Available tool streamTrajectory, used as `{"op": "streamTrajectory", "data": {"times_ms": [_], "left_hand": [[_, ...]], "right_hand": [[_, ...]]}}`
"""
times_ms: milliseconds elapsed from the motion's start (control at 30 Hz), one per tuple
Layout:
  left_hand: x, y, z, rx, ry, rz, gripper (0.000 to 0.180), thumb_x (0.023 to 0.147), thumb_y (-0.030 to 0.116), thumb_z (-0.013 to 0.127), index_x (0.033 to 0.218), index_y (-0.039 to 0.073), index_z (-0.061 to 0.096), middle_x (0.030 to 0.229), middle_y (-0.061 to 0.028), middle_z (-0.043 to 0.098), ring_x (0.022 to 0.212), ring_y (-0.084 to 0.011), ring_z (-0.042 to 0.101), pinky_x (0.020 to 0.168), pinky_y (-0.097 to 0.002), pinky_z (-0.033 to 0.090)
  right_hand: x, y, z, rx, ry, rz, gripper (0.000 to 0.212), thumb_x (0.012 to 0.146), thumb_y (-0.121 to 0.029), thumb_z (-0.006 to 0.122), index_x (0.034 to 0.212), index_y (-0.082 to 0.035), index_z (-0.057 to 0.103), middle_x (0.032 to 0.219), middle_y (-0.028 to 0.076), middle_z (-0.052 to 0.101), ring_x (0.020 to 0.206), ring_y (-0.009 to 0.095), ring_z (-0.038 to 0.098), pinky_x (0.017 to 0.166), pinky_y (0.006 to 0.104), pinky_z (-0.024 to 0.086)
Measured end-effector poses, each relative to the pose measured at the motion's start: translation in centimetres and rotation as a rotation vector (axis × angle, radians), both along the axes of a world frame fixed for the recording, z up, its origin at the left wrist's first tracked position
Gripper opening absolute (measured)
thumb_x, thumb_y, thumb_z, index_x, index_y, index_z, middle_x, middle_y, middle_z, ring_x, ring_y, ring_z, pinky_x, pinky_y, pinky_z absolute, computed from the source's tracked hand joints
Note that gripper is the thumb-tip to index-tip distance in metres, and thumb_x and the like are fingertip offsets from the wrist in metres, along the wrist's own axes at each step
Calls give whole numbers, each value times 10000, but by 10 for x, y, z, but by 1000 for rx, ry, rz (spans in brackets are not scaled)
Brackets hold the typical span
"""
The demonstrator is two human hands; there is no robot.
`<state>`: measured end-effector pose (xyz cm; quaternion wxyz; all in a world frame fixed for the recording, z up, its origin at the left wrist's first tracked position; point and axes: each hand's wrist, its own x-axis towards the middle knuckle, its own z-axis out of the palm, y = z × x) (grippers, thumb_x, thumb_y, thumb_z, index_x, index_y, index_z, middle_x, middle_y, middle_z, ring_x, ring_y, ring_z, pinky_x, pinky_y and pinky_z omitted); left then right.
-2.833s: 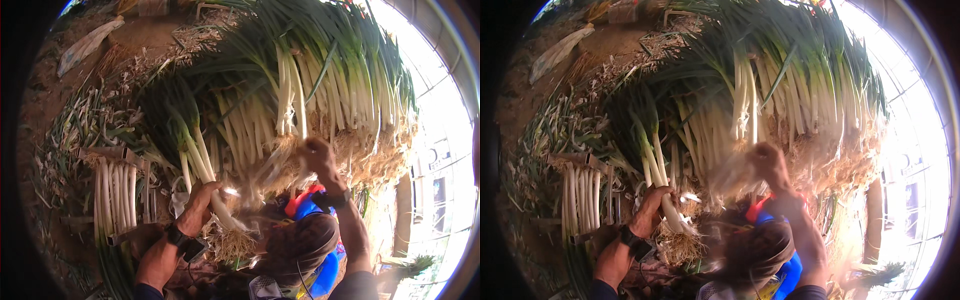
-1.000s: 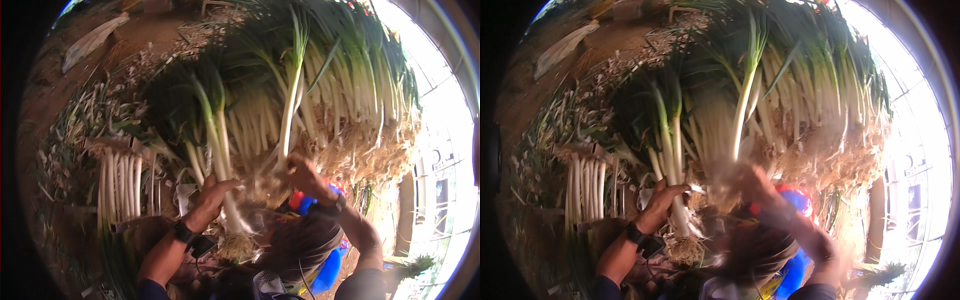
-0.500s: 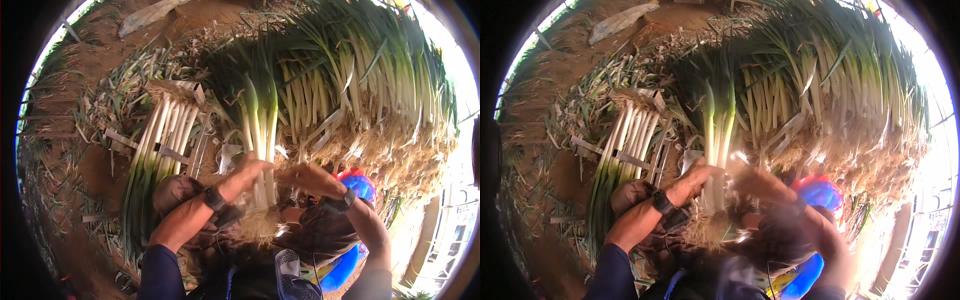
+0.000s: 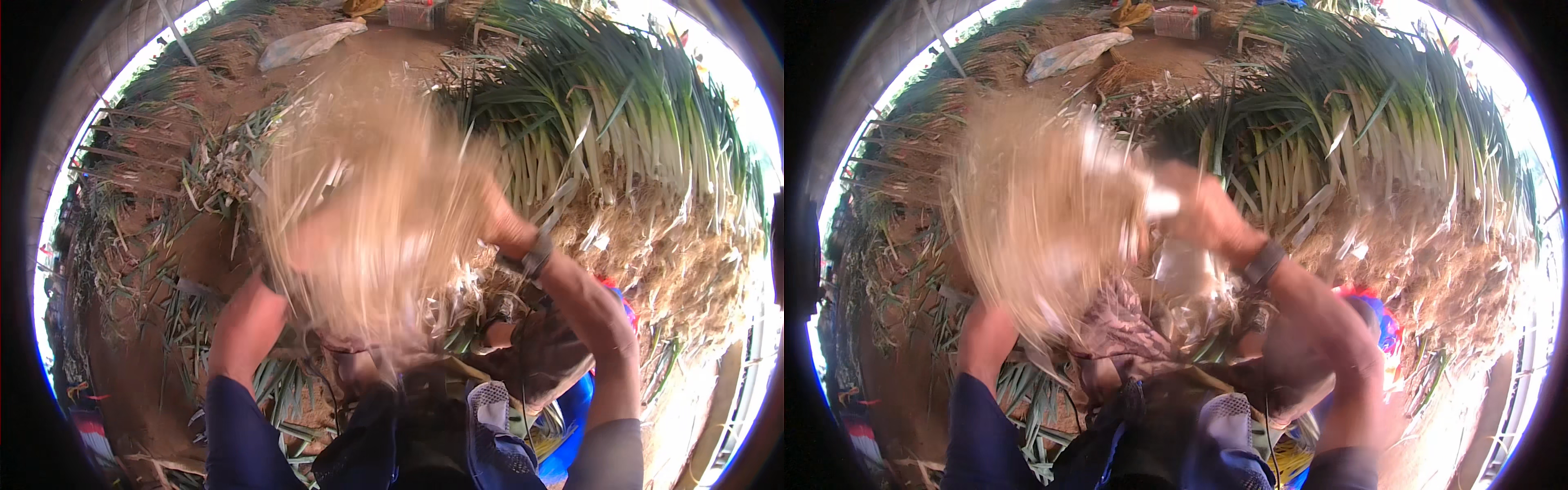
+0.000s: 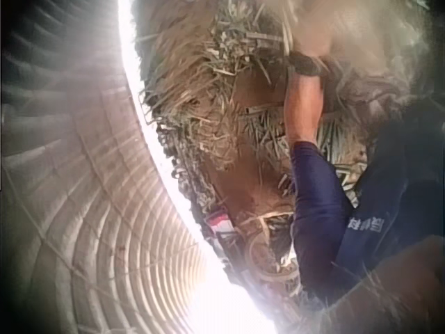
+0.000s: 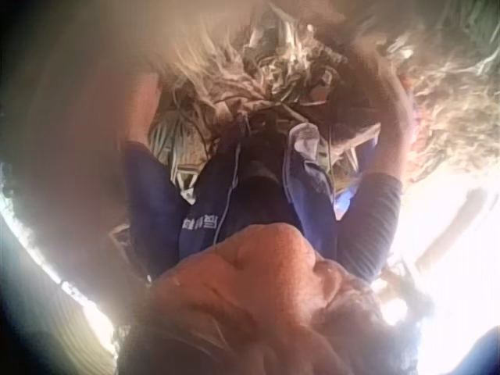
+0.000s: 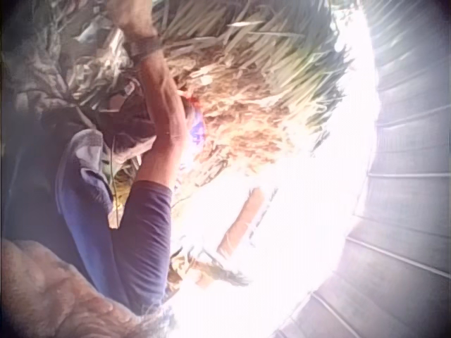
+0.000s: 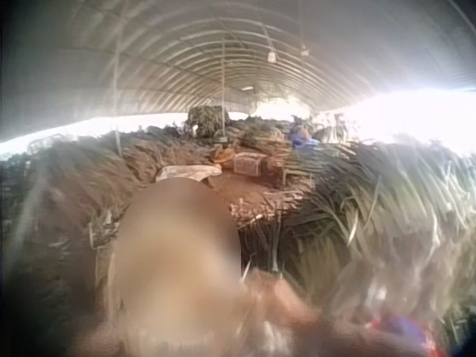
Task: Cleaning and grouping green onions for bundle preparation.
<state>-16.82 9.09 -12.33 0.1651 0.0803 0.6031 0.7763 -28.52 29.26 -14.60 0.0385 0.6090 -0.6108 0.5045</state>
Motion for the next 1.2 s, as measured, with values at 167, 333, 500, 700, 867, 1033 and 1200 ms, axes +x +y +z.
{"op": "streamTrajectory", "data": {"times_ms": [167, 333, 500, 700, 867, 1033, 1200], "left_hand": [[-8, 26, 63, -197, 257, 534, 507, 942, 433, 590, 1225, 12, 576, 1069, -146, 669, 983, -243, 672, 818, -378, 582], [-18, 103, 50, -405, 475, 436, 557, 808, 270, 774, 1272, 47, 560, 1143, -122, 654, 1049, -221, 638, 912, -373, 540], [-18, 118, 5, -161, 226, 239, 494, 819, 200, 780, 1225, 12, 573, 1115, -120, 656, 1040, -209, 644, 951, -351, 518], [-15, 127, -6, -106, 263, 154, 567, 799, 222, 792, 1254, -8, 541, 1152, -150, 655, 1071, -221, 639, 940, -374, 525], [-16, 127, -31, 37, 220, 105, 393, 857, 195, 736, 1192, 18, 631, 1144, -127, 694, 1112, -179, 627, 975, -313, 463], [-12, 138, -38, 0, 127, 218, 330, 865, 156, 721, 1143, -4, 645, 1055, -110, 712, 1024, -176, 654, 919, -302, 493], [-17, 142, -58, -79, 168, 404, 146, 847, 113, 729, 947, 7, 718, 910, -122, 728, 807, -173, 699, 705, -297, 566]], "right_hand": [[18, 9, 123, 245, -275, -424, 196, 900, -170, 664, 1031, -36, 719, 910, 137, 726, 763, 211, 697, 742, 345, 590], [-19, 50, 144, 165, 396, -156, 244, 916, -50, 590, 1117, -129, 703, 1113, 109, 703, 1012, 257, 695, 898, 353, 579], [4, 56, 122, 47, -890, 209, 636, 840, -119, 708, 1374, 73, 420, 1319, 284, 539, 1214, 375, 560, 1054, 488, 459], [7, 67, 107, 20, -1013, 232, 601, 880, -142, 703, 1382, 44, 431, 1280, 237, 583, 1169, 348, 596, 1002, 475, 496], [4, 63, 96, 74, -1056, 243, 610, 875, -176, 716, 1378, 34, 442, 1269, 220, 599, 1174, 337, 596, 996, 476, 493], [2, 60, 80, 71, -1125, 224, 617, 874, -231, 724, 1363, 32, 455, 1251, 204, 613, 1191, 321, 585, 1019, 462, 473], [-15, 67, 123, -188, -565, -247, 1033, 864, -421, 706, 1523, 16, 41, 1535, 338, 139, 1387, 404, 326, 1136, 477, 323]]}}
